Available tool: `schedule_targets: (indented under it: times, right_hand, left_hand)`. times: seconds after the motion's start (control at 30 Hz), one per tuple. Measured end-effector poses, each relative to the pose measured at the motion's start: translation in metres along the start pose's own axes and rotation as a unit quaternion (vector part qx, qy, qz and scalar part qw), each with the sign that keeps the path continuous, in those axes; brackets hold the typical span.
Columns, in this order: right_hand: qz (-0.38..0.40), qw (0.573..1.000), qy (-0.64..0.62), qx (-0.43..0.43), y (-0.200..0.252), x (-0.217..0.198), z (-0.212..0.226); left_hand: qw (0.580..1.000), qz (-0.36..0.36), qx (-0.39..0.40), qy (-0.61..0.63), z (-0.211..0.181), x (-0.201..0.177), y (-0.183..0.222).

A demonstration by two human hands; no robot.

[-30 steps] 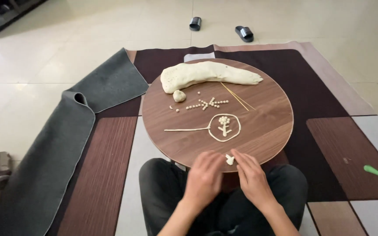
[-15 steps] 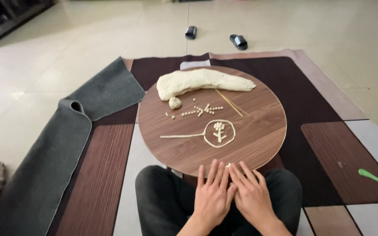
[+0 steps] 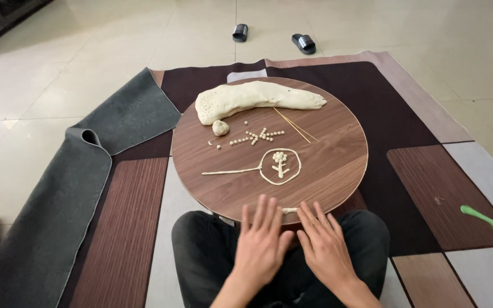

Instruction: Creating decorative art using dough by rolling thin strips and placing them on a board to form shapes.

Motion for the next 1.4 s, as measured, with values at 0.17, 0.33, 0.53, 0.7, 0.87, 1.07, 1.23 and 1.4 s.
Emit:
schedule_targets:
  times: [0.17, 0.33, 0.53, 0.7, 0.87, 1.07, 1.23, 1.4]
  right_hand:
    - [0.0, 0.995, 0.084, -0.048, -0.006, 0.028, -0.01]
    - [0.009, 0.994, 0.106, -0.034, -0.043, 0.039, -0.036]
    - [-0.003, 0.992, 0.115, -0.048, -0.01, 0.026, -0.008]
    - [-0.004, 0.987, 0.157, -0.032, -0.04, 0.035, -0.031]
    - [0.017, 0.992, 0.121, -0.027, -0.036, 0.027, -0.034]
    - [-0.003, 0.995, 0.098, -0.018, -0.013, 0.002, 0.002]
    - [0.024, 0.985, 0.136, -0.102, -0.03, 0.039, 0.012]
    - [0.028, 0.983, 0.151, -0.096, -0.066, 0.052, -0.004]
  left_hand:
    - [0.998, -0.038, -0.036, 0.035, -0.025, 0.019, -0.005]
    - [0.994, -0.068, -0.074, -0.036, -0.006, 0.032, -0.044]
    - [0.997, -0.061, -0.046, -0.003, -0.006, 0.004, -0.007]
    - [0.991, -0.077, -0.095, -0.047, 0.015, 0.026, -0.05]
    - [0.996, -0.035, -0.051, -0.058, 0.024, -0.001, -0.025]
    - [0.998, -0.007, -0.068, 0.009, 0.012, -0.021, 0.004]
    - [0.998, -0.014, -0.06, 0.005, 0.002, 0.001, 0.004]
    - [0.994, -0.043, -0.088, -0.037, 0.024, 0.016, -0.035]
Point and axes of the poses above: each hand's wrist, its own y-axis away from the middle knuckle, its own x-axis out of the palm, z = x × y, the point moved 3 cm from there along -y, towards the middle knuckle, and after that the axes turned 13 degrees about -x, right-handed, at the moved point
